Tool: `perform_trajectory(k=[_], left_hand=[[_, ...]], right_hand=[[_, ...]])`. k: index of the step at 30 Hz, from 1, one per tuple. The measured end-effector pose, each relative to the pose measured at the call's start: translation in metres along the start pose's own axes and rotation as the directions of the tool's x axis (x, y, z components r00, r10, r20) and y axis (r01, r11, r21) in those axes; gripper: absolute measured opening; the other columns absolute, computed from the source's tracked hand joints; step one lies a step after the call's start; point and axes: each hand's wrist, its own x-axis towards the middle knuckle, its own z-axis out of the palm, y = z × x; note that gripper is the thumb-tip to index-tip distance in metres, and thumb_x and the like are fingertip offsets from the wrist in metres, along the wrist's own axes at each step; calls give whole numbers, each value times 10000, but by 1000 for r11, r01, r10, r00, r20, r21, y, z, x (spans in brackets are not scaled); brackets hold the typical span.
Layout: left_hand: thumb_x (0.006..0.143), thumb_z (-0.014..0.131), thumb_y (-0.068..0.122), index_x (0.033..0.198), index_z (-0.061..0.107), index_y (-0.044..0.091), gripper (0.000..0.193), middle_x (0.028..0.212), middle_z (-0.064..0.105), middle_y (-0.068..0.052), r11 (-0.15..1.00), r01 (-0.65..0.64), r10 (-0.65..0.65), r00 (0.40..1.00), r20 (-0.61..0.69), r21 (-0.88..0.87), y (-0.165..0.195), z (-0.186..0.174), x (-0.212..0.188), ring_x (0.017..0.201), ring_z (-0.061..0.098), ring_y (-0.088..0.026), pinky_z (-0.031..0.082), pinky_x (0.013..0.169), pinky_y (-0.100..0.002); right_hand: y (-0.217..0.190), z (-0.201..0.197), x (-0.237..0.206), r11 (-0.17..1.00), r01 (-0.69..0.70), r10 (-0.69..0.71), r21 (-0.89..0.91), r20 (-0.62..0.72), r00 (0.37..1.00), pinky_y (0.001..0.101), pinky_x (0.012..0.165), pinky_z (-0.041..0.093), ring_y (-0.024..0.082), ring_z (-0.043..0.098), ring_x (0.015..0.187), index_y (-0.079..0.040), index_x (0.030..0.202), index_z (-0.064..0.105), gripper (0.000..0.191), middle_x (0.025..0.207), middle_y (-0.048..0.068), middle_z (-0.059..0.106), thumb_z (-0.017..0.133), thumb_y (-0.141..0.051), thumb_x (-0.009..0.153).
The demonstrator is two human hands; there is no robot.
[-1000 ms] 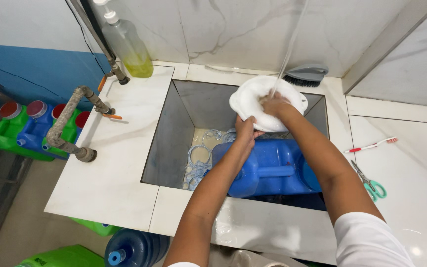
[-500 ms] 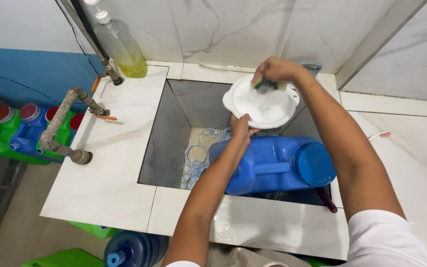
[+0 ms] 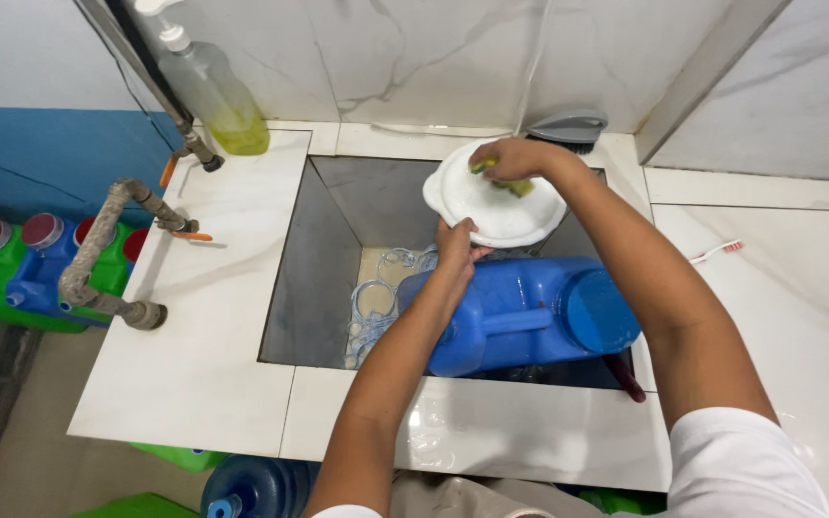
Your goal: The person cleans a large blue plastic container by scrubbing it with a sponge and rinsing it under running water. They then use a heat gun to apply a shrink-wrap label to the container's lid.
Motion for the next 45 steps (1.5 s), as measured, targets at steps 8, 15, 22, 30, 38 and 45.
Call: perform_trajectory(k=[8,15,22,30,38,45], left_hand=[[789,526,5,1402,415,127,635,1206,629,-221,999,27,-25,995,100,-20,-4,-4,2,926,737,-389,664,650,-510],[828,519,29,1420,398,36,605,1203,632,-289,992,15,-47,961,271,122,1,16,-9,961,725,-437,653,692,-516],[912,485,45,1443,370,-4,546,1276,612,-288,981,176,-193,923,332,81,-59,84,13,1063,709,-438,665,758,-553],[885,470,-40,1476,283,118,640,1303,560,-286,938,287,-340,870,356,194,-142,181,51,1081,676,-472,629,765,-602],[984,549,210,1454,376,102,512,1345,592,-206,760,-65,-301,846,440,646,-147,175,36,1057,653,-385,584,730,-522],[755,744,396,1064,597,-52,564,1039,661,-312,-328,-786,-184,597,781,524,-32,40,-126,972,653,-475,530,834,-570]], right_hand=[[135,27,-50,935,-326,355,140,-357,864,466,841,551,361,678,1034,-56,1424,566,565,1272,191,686,652,-353,952],[146,53,-135,589,-186,498,786,-172,850,359,570,599,219,673,758,-61,1498,459,656,1111,139,707,645,-128,872],[170,30,-198,558,-122,667,821,-356,655,365,588,610,238,722,767,-12,1471,473,632,1102,200,707,578,2,848],[263,18,-253,550,-234,789,802,-406,461,409,515,538,274,688,738,3,1463,485,621,1065,225,700,607,13,854],[302,30,-263,580,-290,781,762,-419,463,450,506,538,273,686,715,10,1444,520,584,1110,265,698,577,-23,864],[209,24,-192,617,-745,771,252,-380,510,615,1019,445,562,523,1238,-176,1528,430,732,1588,334,218,467,-657,977]])
